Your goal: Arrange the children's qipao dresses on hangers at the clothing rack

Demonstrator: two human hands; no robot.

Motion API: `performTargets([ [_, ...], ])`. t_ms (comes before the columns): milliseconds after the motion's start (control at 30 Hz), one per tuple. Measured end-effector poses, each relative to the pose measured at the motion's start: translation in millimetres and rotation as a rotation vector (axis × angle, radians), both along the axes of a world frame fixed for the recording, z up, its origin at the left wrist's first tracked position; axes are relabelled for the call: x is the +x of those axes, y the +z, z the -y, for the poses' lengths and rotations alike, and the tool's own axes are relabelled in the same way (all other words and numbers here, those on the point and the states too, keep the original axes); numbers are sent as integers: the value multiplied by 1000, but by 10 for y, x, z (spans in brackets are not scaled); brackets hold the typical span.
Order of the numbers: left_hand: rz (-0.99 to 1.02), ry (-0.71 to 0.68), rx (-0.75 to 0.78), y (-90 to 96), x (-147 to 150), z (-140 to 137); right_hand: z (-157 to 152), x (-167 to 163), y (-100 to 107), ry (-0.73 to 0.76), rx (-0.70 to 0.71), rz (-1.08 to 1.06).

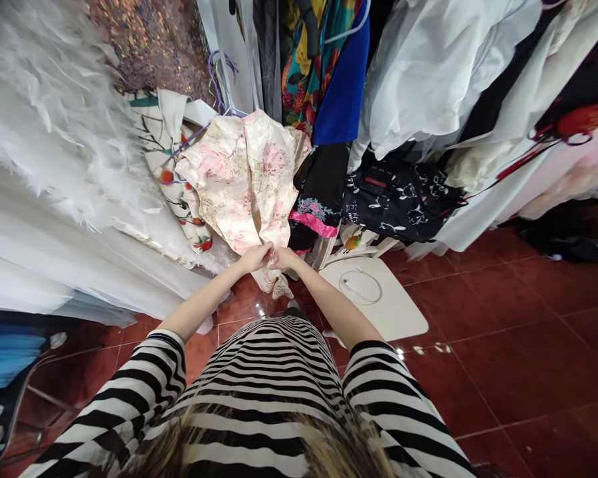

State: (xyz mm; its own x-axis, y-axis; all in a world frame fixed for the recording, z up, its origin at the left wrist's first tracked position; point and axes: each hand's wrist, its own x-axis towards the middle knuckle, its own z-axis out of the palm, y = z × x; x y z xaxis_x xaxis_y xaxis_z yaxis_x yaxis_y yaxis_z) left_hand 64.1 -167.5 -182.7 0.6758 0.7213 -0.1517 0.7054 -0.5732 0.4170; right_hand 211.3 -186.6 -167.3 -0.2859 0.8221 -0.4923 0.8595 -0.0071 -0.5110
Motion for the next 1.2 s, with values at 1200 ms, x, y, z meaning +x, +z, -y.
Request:
performTargets([
  [1200, -39, -37, 39, 109, -89, 1, -14, -36, -101, 96, 26, -149],
])
